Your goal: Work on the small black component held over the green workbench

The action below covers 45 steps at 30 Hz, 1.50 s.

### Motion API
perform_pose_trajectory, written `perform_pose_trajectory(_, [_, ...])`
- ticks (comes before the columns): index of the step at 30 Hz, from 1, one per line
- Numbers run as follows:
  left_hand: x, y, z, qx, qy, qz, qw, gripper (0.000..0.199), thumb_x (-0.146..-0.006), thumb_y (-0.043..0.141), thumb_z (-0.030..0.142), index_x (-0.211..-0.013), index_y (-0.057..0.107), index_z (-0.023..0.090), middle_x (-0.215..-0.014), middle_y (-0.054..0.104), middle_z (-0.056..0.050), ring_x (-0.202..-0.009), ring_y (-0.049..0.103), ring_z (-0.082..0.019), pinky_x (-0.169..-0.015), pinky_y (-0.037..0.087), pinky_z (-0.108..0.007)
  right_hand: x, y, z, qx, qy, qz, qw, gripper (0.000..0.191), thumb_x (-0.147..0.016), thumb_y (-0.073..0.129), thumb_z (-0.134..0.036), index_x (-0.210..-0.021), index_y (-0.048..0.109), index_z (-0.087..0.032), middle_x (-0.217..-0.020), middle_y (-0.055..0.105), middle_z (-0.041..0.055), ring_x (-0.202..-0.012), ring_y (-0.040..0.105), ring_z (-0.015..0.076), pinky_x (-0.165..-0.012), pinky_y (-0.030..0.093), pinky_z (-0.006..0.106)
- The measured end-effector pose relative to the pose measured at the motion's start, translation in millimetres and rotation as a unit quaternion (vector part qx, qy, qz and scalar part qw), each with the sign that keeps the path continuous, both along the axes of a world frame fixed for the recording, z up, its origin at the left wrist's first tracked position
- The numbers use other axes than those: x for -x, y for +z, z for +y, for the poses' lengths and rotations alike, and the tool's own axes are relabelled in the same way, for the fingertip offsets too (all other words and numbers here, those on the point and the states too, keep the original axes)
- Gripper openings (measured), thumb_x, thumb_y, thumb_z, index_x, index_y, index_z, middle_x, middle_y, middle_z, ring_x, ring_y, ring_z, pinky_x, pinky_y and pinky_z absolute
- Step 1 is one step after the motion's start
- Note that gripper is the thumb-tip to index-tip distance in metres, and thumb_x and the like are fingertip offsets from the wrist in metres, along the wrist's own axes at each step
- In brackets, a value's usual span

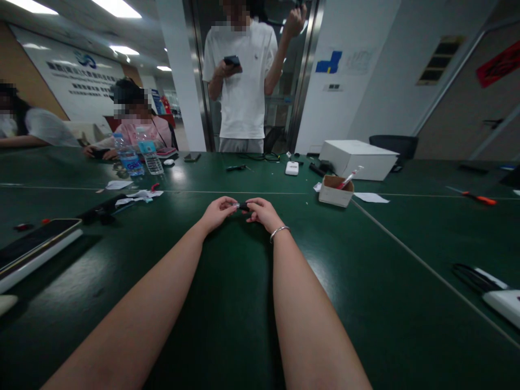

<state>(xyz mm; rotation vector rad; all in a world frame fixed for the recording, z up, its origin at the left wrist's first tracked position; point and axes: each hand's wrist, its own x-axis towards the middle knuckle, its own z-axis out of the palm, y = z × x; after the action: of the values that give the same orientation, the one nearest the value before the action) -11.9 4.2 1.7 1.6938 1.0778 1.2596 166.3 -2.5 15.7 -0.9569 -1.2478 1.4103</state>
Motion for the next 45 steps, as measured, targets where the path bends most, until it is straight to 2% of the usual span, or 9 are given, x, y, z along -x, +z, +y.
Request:
perform_pose_trajectory(4, [0,-2.8,3,0.024,0.017,0.018,0.999,0.026,-0.076,0.059,0.039,-0.085,0.061,0.015,-0.074,0.064,-0.004,-0.068,0.058,-0.014,-0.066,0.043,-0.027,0,0.0,0,0.004,-0.002,-0.002,1.0,0.01,-0.081,0.058,-0.01,-0.09,0.059,-0.015,-0.055,0.06,-0.0034,-0.037,0.047,0.0042,-0.05,0.057,0.024])
perform_pose_trajectory(8, [-1,-0.5,-2,-0.007,0.044,0.121,0.992,0.036,-0.083,0.047,0.05,-0.075,0.061,0.017,-0.068,0.062,-0.002,-0.064,0.055,-0.015,-0.064,0.041,-0.027,-1,-0.2,-1,0.0,0.001,-0.003,1.0,0.011,-0.081,0.057,-0.009,-0.09,0.06,-0.014,-0.047,0.053,-0.0065,-0.036,0.047,0.005,-0.051,0.057,0.023])
perform_pose_trajectory(12, [-2,2.8,-6,-0.035,0.056,0.179,0.982,0.045,-0.086,0.039,0.053,-0.065,0.057,0.018,-0.062,0.059,-0.001,-0.061,0.054,-0.015,-0.062,0.038,-0.028,-1,-0.3,-1,-0.003,0.015,0.002,1.0,0.01,-0.08,0.057,-0.009,-0.088,0.06,-0.014,-0.055,0.06,-0.0033,-0.037,0.048,0.0046,-0.05,0.057,0.023])
perform_pose_trajectory(20, [3,-0.9,8,0.043,0.15,0.067,0.985,0.052,-0.085,0.033,0.058,-0.06,0.054,0.017,-0.057,0.057,-0.002,-0.051,0.05,-0.013,-0.054,0.037,-0.026,-6,0.2,-1,-0.005,0.003,0.032,0.999,0.016,-0.084,0.054,-0.016,-0.1,0.056,-0.019,-0.078,0.069,0.0012,-0.039,0.047,0.0031,-0.053,0.058,0.026])
perform_pose_trajectory(24, [1,-4.0,8,0.025,0.114,0.089,0.989,0.052,-0.084,0.035,0.06,-0.061,0.055,0.018,-0.056,0.057,-0.002,-0.052,0.051,-0.013,-0.054,0.037,-0.026,-4,-0.6,-1,-0.014,0.03,0.009,0.999,0.018,-0.082,0.058,-0.016,-0.1,0.058,-0.019,-0.076,0.067,-0.001,-0.039,0.047,0.0022,-0.054,0.058,0.024])
perform_pose_trajectory(29, [-2,-5.0,5,0.007,0.074,0.128,0.989,0.053,-0.084,0.035,0.06,-0.06,0.055,0.018,-0.056,0.058,-0.002,-0.052,0.052,-0.014,-0.056,0.038,-0.027,-3,-1.8,-1,-0.029,0.052,-0.006,0.998,0.02,-0.079,0.062,-0.016,-0.099,0.06,-0.018,-0.061,0.057,-0.0063,-0.041,0.049,0.0034,-0.056,0.057,0.024])
perform_pose_trajectory(35, [-1,-1.9,3,0.022,0.084,0.142,0.986,0.056,-0.085,0.031,0.062,-0.056,0.053,0.019,-0.052,0.056,-0.002,-0.05,0.051,-0.015,-0.057,0.037,-0.028,-4,-2.6,-1,-0.032,0.067,-0.003,0.997,0.025,-0.076,0.066,-0.013,-0.1,0.059,-0.017,-0.064,0.059,-0.0059,-0.042,0.048,0.0029,-0.056,0.057,0.024])
perform_pose_trajectory(40, [-3,4.3,-3,0.025,0.11,0.179,0.977,0.057,-0.088,0.026,0.058,-0.055,0.052,0.02,-0.054,0.056,-0.003,-0.051,0.052,-0.017,-0.058,0.036,-0.03,-3,-3.5,1,-0.033,0.071,-0.023,0.997,0.021,-0.077,0.066,-0.012,-0.096,0.059,-0.015,-0.06,0.057,-0.0066,-0.041,0.047,0.0027,-0.054,0.056,0.021])
perform_pose_trajectory(45, [-4,2.6,-6,-0.042,0.114,0.207,0.971,0.043,-0.09,0.033,0.047,-0.068,0.057,0.019,-0.069,0.06,-0.006,-0.067,0.054,-0.019,-0.066,0.039,-0.031,-1,-5.4,4,-0.021,0.045,-0.027,0.998,0.012,-0.08,0.062,-0.012,-0.092,0.057,-0.014,-0.07,0.064,-0.0021,-0.038,0.045,0.0021,-0.054,0.057,0.024])
